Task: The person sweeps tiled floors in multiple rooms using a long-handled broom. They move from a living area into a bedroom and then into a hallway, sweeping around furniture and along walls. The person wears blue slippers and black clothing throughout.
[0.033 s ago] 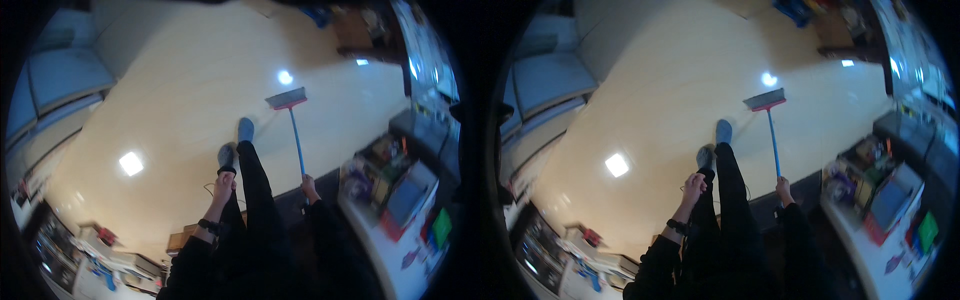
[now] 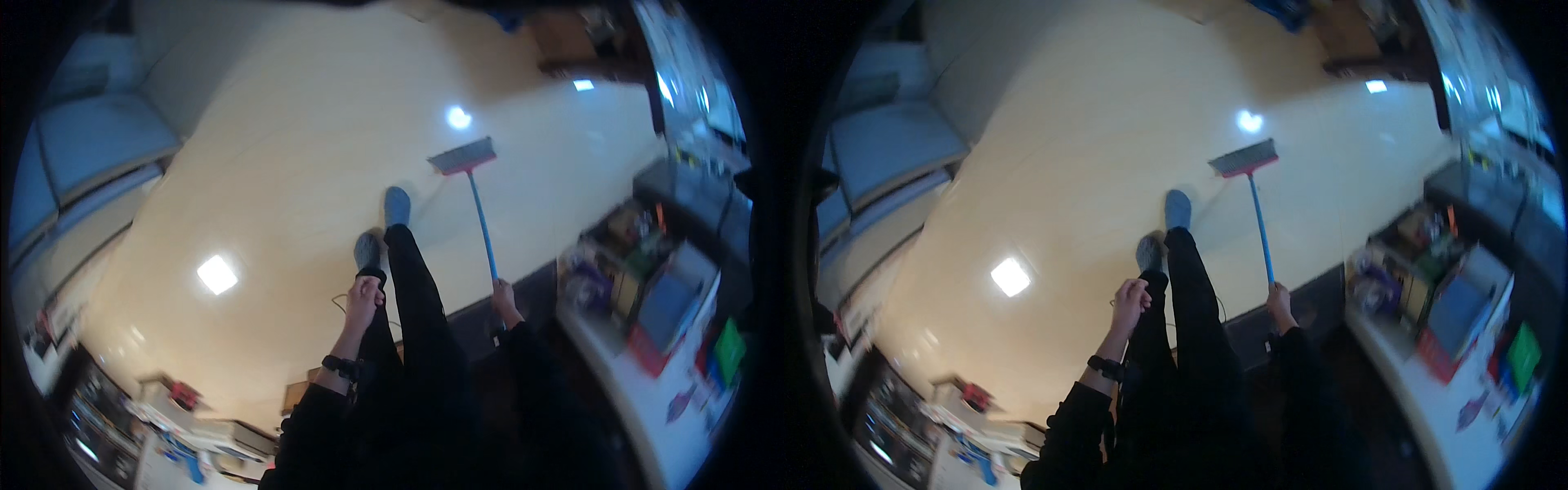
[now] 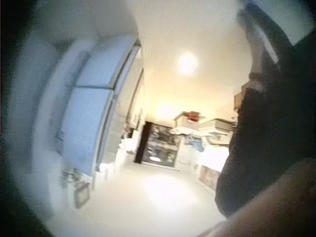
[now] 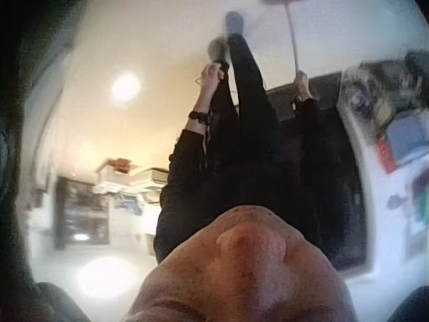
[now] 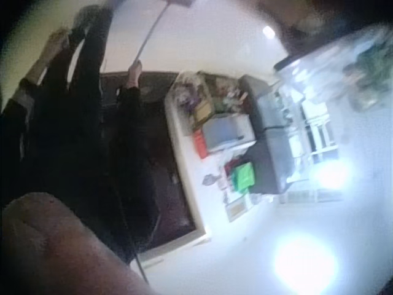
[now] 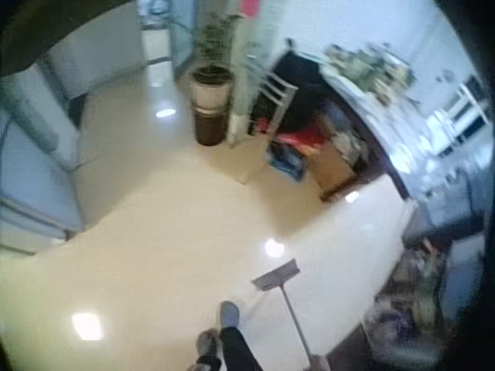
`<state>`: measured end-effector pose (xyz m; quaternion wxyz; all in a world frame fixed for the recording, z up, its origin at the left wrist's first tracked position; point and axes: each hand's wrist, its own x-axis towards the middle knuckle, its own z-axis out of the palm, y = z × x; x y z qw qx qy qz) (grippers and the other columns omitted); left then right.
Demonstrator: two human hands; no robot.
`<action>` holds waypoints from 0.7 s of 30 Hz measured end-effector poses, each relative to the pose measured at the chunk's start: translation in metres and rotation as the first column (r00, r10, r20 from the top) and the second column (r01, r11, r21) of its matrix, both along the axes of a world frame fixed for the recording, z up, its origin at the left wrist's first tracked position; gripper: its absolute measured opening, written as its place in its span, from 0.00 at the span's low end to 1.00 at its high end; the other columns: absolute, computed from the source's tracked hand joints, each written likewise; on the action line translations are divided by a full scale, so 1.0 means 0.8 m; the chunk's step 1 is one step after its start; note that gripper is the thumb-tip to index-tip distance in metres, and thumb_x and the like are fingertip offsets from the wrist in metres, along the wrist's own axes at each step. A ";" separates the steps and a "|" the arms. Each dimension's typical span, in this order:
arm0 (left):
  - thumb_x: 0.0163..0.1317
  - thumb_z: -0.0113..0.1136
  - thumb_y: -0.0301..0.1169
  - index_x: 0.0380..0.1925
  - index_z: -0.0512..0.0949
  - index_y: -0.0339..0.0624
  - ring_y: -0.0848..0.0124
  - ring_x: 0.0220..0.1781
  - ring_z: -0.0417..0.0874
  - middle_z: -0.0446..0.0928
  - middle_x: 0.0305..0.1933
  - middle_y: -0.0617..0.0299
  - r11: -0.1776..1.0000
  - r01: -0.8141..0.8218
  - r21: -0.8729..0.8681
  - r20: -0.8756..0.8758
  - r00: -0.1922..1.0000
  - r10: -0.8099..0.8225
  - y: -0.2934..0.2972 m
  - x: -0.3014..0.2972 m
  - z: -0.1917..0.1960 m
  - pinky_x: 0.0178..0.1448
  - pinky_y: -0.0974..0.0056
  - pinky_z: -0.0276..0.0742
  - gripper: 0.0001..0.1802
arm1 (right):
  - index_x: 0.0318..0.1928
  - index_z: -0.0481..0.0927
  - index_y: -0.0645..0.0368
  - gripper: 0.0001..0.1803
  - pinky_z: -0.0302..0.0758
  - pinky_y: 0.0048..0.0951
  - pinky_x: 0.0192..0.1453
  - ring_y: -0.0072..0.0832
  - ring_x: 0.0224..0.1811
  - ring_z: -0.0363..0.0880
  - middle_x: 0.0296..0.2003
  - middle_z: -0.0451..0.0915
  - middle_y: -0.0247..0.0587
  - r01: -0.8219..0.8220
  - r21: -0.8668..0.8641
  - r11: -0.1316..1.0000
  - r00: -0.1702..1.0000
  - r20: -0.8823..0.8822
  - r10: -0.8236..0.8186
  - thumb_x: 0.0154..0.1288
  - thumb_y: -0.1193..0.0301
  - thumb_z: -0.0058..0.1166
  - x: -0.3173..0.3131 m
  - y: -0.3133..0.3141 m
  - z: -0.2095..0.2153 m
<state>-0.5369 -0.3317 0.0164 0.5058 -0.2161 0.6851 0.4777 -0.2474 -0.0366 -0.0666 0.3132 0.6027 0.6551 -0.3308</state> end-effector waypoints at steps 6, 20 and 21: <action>0.67 0.52 0.39 0.38 0.76 0.44 0.79 0.23 0.75 0.76 0.24 0.66 0.989 0.146 -0.028 0.067 0.987 -0.144 -0.018 0.031 0.012 0.26 0.75 0.68 0.11 | 0.52 0.74 0.61 0.20 0.72 0.54 0.43 0.59 0.39 0.77 0.35 0.79 0.63 -0.061 0.068 0.996 0.977 -0.198 0.073 0.71 0.60 0.41 -0.012 -0.084 0.060; 0.68 0.50 0.37 0.39 0.76 0.42 0.79 0.22 0.75 0.76 0.24 0.65 0.943 0.321 -0.094 0.080 0.946 -0.314 0.076 0.119 -0.018 0.25 0.75 0.68 0.11 | 0.46 0.79 0.53 0.16 0.75 0.50 0.45 0.50 0.41 0.80 0.37 0.82 0.51 -0.263 -0.027 0.964 0.964 0.026 0.264 0.68 0.60 0.43 0.101 0.131 0.010; 0.68 0.51 0.37 0.39 0.76 0.42 0.79 0.22 0.75 0.76 0.24 0.65 0.939 0.332 -0.086 0.076 0.942 -0.326 0.097 0.129 -0.019 0.25 0.75 0.69 0.11 | 0.48 0.79 0.52 0.16 0.75 0.50 0.46 0.49 0.42 0.80 0.38 0.82 0.51 -0.249 -0.012 0.968 0.967 0.046 0.250 0.68 0.59 0.43 0.130 0.157 0.018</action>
